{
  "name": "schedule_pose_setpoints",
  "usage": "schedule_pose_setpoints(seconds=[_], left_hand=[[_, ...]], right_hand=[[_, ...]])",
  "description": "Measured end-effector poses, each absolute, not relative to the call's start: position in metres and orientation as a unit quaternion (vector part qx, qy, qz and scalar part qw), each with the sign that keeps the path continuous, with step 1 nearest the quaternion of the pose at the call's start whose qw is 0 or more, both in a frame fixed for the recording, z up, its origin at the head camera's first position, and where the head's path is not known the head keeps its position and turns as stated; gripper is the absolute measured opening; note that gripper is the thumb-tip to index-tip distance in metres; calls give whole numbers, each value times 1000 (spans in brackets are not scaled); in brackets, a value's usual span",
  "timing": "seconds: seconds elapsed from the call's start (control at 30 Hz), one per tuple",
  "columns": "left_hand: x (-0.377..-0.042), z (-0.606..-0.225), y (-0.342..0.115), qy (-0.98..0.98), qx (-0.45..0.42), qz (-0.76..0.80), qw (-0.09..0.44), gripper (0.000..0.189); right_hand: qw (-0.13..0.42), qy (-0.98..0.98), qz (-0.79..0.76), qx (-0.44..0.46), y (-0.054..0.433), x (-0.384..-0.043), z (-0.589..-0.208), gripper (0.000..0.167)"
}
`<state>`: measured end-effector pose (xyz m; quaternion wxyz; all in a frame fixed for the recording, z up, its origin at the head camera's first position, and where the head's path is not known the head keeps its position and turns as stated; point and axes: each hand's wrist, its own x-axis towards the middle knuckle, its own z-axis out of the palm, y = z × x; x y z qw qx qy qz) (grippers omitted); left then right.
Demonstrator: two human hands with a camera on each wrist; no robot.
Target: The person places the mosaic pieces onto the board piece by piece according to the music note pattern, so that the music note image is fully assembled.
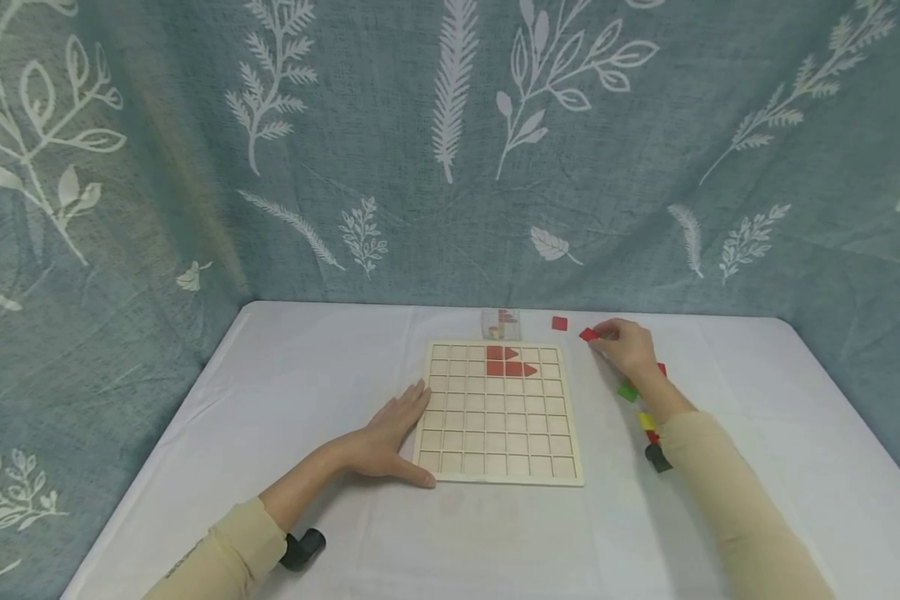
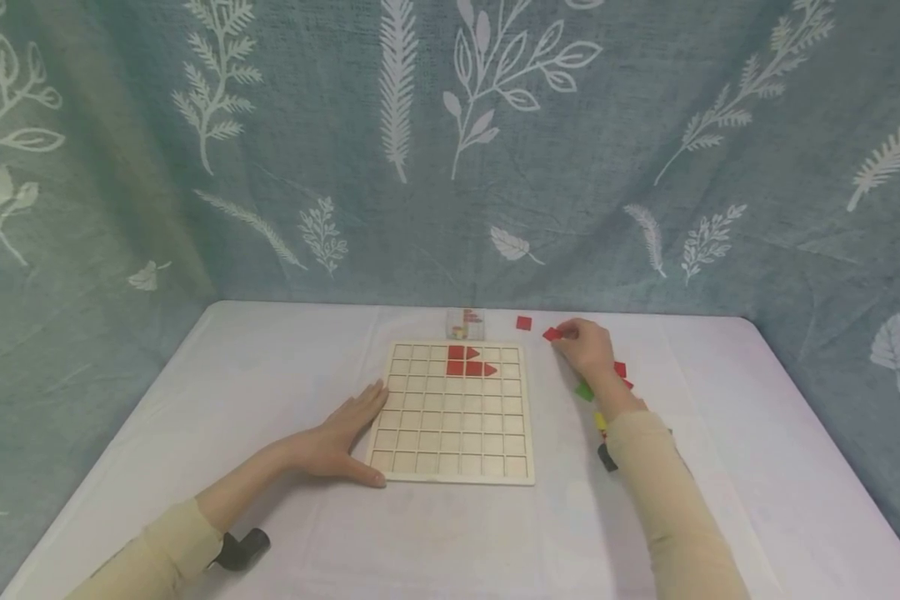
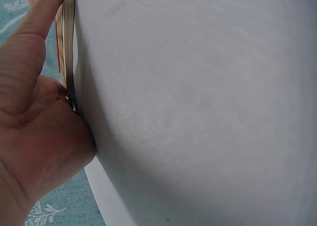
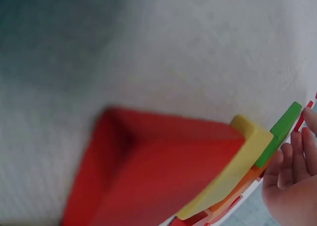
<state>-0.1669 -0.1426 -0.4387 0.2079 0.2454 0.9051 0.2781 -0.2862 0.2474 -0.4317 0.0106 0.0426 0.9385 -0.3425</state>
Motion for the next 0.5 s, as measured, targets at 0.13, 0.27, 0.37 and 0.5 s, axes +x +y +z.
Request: schedule_pose_setpoints(seconds=[0.13,0.27,0.37,0.5], left_hand=[[-167,-437,-143,904,249,278,209,128],[-168,-437,-143,904,246,279,212,128],[-169,-437,-143,903,247,279,213,128],[-169,-437,-143,902,252,279,212,128]], right_hand=[[4,931,-362,40,245,-283,-432,36],[9,913,-406,35,235,-276,-429,37],[16,904,-427,25,226,-268,-427,37],[25,899,-437,9,214,-261,-424,35]])
